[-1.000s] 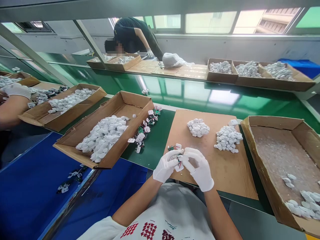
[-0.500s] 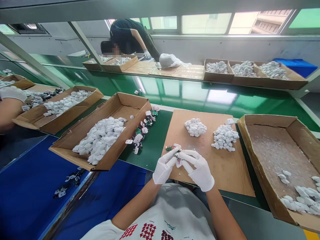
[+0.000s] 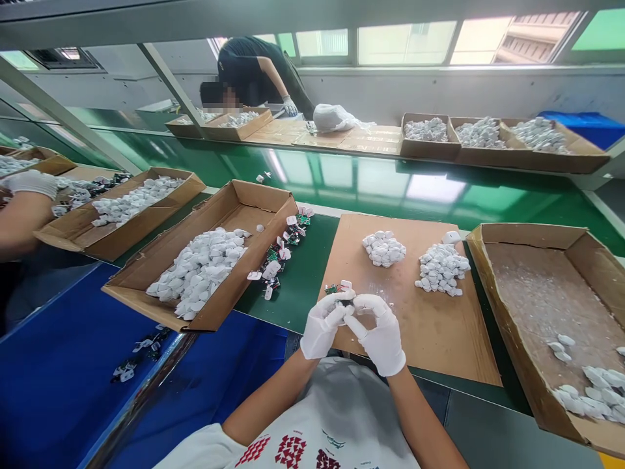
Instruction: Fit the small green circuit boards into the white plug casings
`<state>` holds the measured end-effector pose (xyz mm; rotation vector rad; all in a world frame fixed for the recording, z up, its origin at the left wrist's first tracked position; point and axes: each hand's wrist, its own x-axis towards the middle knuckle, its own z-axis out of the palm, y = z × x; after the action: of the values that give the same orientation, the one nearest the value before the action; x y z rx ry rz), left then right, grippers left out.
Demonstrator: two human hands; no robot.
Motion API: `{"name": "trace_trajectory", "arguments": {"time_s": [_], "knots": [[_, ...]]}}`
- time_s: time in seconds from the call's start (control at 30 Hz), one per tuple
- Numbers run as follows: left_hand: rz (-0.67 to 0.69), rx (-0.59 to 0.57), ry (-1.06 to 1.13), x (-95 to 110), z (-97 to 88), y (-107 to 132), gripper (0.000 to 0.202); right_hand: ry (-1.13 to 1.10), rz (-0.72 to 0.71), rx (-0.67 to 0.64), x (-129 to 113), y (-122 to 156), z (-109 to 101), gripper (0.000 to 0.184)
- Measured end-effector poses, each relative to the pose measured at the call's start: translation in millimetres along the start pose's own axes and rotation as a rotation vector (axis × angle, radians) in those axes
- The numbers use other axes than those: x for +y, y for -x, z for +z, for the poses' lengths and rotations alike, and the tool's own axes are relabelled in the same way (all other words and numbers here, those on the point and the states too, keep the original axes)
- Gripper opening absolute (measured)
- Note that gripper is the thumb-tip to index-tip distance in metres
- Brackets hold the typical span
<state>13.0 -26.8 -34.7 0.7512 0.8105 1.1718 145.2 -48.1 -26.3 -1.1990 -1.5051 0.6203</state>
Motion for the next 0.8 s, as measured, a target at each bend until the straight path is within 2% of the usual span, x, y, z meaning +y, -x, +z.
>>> {"name": "trace_trajectory", "arguments": {"time_s": [0.1,0.23,0.37,0.47,0.6,0.8], "knots": [[0.015,-0.032,0.078,2,-1.2,-2,0.035,-0.048,-0.006,-0.036,-2,-2,1,0.022],[0.013,-0.116,0.132,6,-0.2,0,0.041,-0.115,0.087,-0.061,-3,-5,6,0.024],[0.070,-0.096,0.122,5,0.5,5,0.054,-0.117,0.107,-0.017,0,-5,8,0.020],[0.081,-0.075,0.014,1,-0.9,6,0.050,-0.019,0.024,0.004,1,-6,6,0.019],[0.113,-0.014,-0.077,-1,-1.2,5,0.042,-0.008,-0.041,-0.103,0,-9,3,0.029],[0.145,-0.060,-0.105,4,2.4,4,0.038,-0.104,0.013,0.001,0,-8,10,0.022]]}}
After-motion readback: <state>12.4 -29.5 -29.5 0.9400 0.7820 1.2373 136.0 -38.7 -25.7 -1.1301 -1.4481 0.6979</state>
